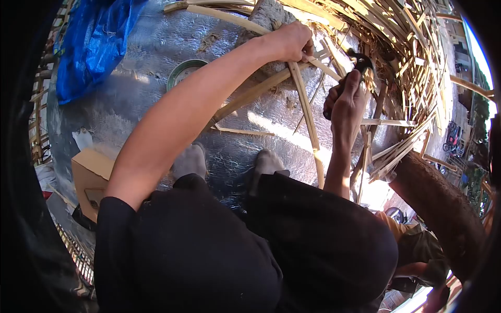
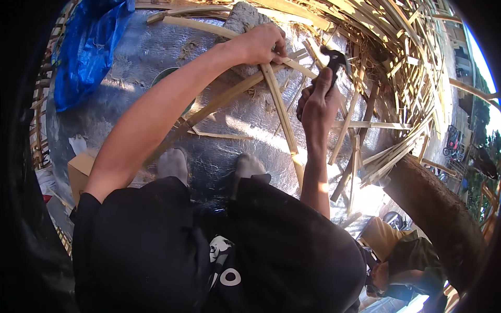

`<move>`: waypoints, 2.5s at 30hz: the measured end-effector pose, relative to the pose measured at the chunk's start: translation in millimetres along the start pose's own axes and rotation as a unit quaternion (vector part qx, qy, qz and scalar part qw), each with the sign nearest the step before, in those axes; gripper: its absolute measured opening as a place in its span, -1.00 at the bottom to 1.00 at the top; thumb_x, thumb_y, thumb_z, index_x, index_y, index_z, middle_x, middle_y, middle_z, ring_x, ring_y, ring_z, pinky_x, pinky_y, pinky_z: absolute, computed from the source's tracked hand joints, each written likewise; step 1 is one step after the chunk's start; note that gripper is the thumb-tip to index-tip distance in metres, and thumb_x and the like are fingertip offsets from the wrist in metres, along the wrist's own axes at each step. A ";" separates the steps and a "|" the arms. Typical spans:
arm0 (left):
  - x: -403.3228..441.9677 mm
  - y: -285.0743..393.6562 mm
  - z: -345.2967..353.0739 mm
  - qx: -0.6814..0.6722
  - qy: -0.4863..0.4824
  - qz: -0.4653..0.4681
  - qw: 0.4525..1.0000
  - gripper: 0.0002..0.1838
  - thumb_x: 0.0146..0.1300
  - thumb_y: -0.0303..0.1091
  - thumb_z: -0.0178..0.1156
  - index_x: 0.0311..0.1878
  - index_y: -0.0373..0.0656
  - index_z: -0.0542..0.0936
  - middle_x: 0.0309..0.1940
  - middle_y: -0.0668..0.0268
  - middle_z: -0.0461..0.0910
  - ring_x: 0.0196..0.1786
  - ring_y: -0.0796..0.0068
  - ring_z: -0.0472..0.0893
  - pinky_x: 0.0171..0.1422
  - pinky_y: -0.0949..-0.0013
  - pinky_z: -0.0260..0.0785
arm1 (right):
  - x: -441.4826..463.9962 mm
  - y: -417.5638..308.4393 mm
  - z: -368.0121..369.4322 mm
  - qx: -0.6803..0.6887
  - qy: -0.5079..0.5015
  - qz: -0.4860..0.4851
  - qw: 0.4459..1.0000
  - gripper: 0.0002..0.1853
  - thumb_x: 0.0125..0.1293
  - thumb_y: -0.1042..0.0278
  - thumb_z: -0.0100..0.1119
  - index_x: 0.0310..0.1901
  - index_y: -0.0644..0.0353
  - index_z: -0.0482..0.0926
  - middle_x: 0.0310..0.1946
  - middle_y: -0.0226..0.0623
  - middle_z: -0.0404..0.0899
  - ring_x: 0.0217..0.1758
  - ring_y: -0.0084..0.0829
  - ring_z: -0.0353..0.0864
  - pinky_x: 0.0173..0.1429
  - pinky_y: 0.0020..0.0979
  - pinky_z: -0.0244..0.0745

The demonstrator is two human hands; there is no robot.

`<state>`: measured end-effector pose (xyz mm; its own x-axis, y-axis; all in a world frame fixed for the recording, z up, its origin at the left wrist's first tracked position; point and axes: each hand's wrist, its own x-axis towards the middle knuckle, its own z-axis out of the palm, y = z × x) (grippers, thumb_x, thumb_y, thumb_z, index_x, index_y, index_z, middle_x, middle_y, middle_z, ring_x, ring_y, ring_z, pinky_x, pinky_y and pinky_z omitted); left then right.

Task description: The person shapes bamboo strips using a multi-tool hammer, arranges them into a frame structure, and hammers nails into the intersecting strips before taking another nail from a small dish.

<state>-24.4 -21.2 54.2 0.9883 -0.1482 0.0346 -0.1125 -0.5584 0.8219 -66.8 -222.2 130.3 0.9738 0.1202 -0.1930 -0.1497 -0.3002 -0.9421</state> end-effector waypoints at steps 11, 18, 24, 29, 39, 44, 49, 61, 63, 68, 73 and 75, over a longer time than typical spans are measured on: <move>-0.7 -3.8 5.9 0.036 0.018 0.040 0.998 -0.82 0.06 -0.40 0.55 -0.23 -0.15 0.83 -0.25 0.20 0.76 -0.06 0.21 0.74 0.12 0.18 0.57 | 7.2 18.9 -11.3 -0.164 -0.047 0.008 0.985 -0.46 0.62 -0.27 -0.14 -0.25 0.10 0.43 -0.69 -0.57 0.29 -0.76 -0.68 0.18 -0.73 -0.51 0.06; -0.6 -4.4 2.5 0.033 0.019 0.036 0.999 -0.81 0.06 -0.40 0.54 -0.22 -0.17 0.83 -0.26 0.18 0.77 -0.10 0.19 0.74 0.07 0.20 0.58 | 14.9 31.1 -5.5 -0.248 -0.073 -0.022 0.966 -0.46 0.65 -0.22 -0.16 -0.35 0.07 0.37 -0.69 -0.57 0.25 -0.75 -0.69 0.15 -0.69 -0.51 0.03; 0.7 -9.0 5.6 0.016 0.016 0.030 0.999 -0.81 0.05 -0.42 0.54 -0.22 -0.16 0.83 -0.24 0.16 0.78 -0.09 0.19 0.74 0.07 0.20 0.57 | 18.5 40.5 -7.0 -0.280 -0.093 -0.005 0.955 -0.38 0.58 -0.35 -0.10 -0.44 0.07 0.35 -0.69 -0.55 0.29 -0.75 -0.65 0.18 -0.67 -0.47 0.10; -2.2 -6.5 3.3 0.028 0.030 0.038 0.998 -0.81 0.06 -0.43 0.53 -0.22 -0.19 0.83 -0.25 0.16 0.78 -0.14 0.21 0.75 0.03 0.22 0.59 | -1.2 18.5 1.7 0.062 0.060 -0.125 0.988 -0.39 0.62 -0.28 -0.15 -0.46 0.06 0.32 -0.74 -0.52 0.24 -0.80 -0.68 0.14 -0.73 -0.57 -0.03; -1.1 4.5 -6.3 0.004 -0.038 -0.010 0.999 -0.79 0.13 -0.50 0.50 -0.13 -0.20 0.82 -0.23 0.20 0.80 -0.25 0.38 0.74 -0.20 0.27 0.58 | 3.6 1.3 -16.8 -0.046 0.003 -0.014 0.999 -0.39 0.60 -0.30 -0.10 -0.45 0.08 0.33 -0.72 -0.55 0.26 -0.75 -0.67 0.23 -0.68 -0.50 0.08; -0.7 5.2 -12.2 -0.027 -0.070 -0.055 0.996 -0.76 0.15 -0.55 0.46 -0.08 -0.23 0.80 -0.19 0.17 0.80 -0.17 0.31 0.75 -0.08 0.25 0.60 | 5.6 34.2 -12.6 -0.093 0.005 -0.077 0.993 -0.38 0.61 -0.24 -0.06 -0.42 0.20 0.43 -0.66 -0.47 0.33 -0.63 -0.59 0.26 -0.53 -0.42 0.12; 2.2 -3.2 -8.7 -0.007 -0.050 -0.004 0.999 -0.74 0.14 -0.56 0.46 -0.06 -0.23 0.78 -0.15 0.15 0.79 -0.06 0.28 0.77 0.07 0.26 0.61 | 5.1 20.4 -10.0 -0.176 -0.013 -0.020 0.984 -0.36 0.64 -0.21 -0.10 -0.44 0.22 0.43 -0.69 -0.44 0.33 -0.64 -0.56 0.28 -0.53 -0.38 0.18; 3.3 -5.6 -5.7 -0.013 -0.031 -0.004 0.999 -0.64 0.09 -0.55 0.51 0.00 -0.21 0.72 -0.24 0.22 0.75 -0.18 0.32 0.72 -0.05 0.25 0.59 | 6.6 28.3 -0.1 -0.330 -0.035 -0.123 0.935 -0.39 0.66 -0.18 -0.14 -0.31 0.27 0.53 -0.64 -0.35 0.40 -0.56 -0.46 0.42 -0.44 -0.29 0.28; 8.0 -1.1 -7.4 0.003 -0.030 0.007 1.000 -0.63 0.09 -0.54 0.52 0.00 -0.21 0.71 -0.26 0.25 0.73 -0.21 0.33 0.71 -0.07 0.25 0.58 | 11.1 26.0 -10.6 -0.397 -0.080 -0.086 0.910 -0.40 0.65 -0.22 -0.15 -0.30 0.20 0.51 -0.62 -0.44 0.37 -0.60 -0.53 0.35 -0.49 -0.40 0.21; -1.8 4.4 -10.5 -0.004 -0.030 -0.029 0.999 -0.62 0.07 -0.49 0.53 0.00 -0.16 0.71 -0.29 0.27 0.71 -0.23 0.31 0.71 -0.06 0.21 0.57 | -7.4 22.8 -0.9 -0.051 0.021 -0.064 0.996 -0.41 0.64 -0.22 -0.11 -0.41 0.14 0.43 -0.64 -0.51 0.35 -0.64 -0.65 0.28 -0.56 -0.49 0.15; -25.2 3.2 -8.2 0.099 0.086 0.086 0.988 -0.67 0.16 -0.37 0.48 0.02 -0.10 0.71 0.03 0.20 0.69 0.30 0.21 0.53 0.44 0.15 0.39 | -21.8 31.4 -2.8 -0.104 0.007 -0.006 0.995 -0.41 0.62 -0.29 -0.14 -0.35 0.12 0.38 -0.66 -0.52 0.33 -0.71 -0.67 0.25 -0.65 -0.57 0.05; -54.4 7.8 -16.9 0.119 0.127 0.086 0.981 -0.69 0.18 -0.34 0.47 0.00 -0.10 0.71 0.08 0.20 0.67 0.39 0.23 0.46 0.52 0.13 0.32 | -44.2 20.7 -4.2 -0.025 0.007 -0.009 1.000 -0.40 0.60 -0.32 -0.15 -0.29 0.13 0.41 -0.64 -0.48 0.34 -0.72 -0.66 0.25 -0.68 -0.59 0.01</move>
<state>-77.3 -3.7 68.3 0.9427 -0.0661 0.3271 -0.2714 -0.7221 0.6363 -112.3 -237.7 120.5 0.9786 0.1128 -0.1719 -0.1235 -0.3460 -0.9301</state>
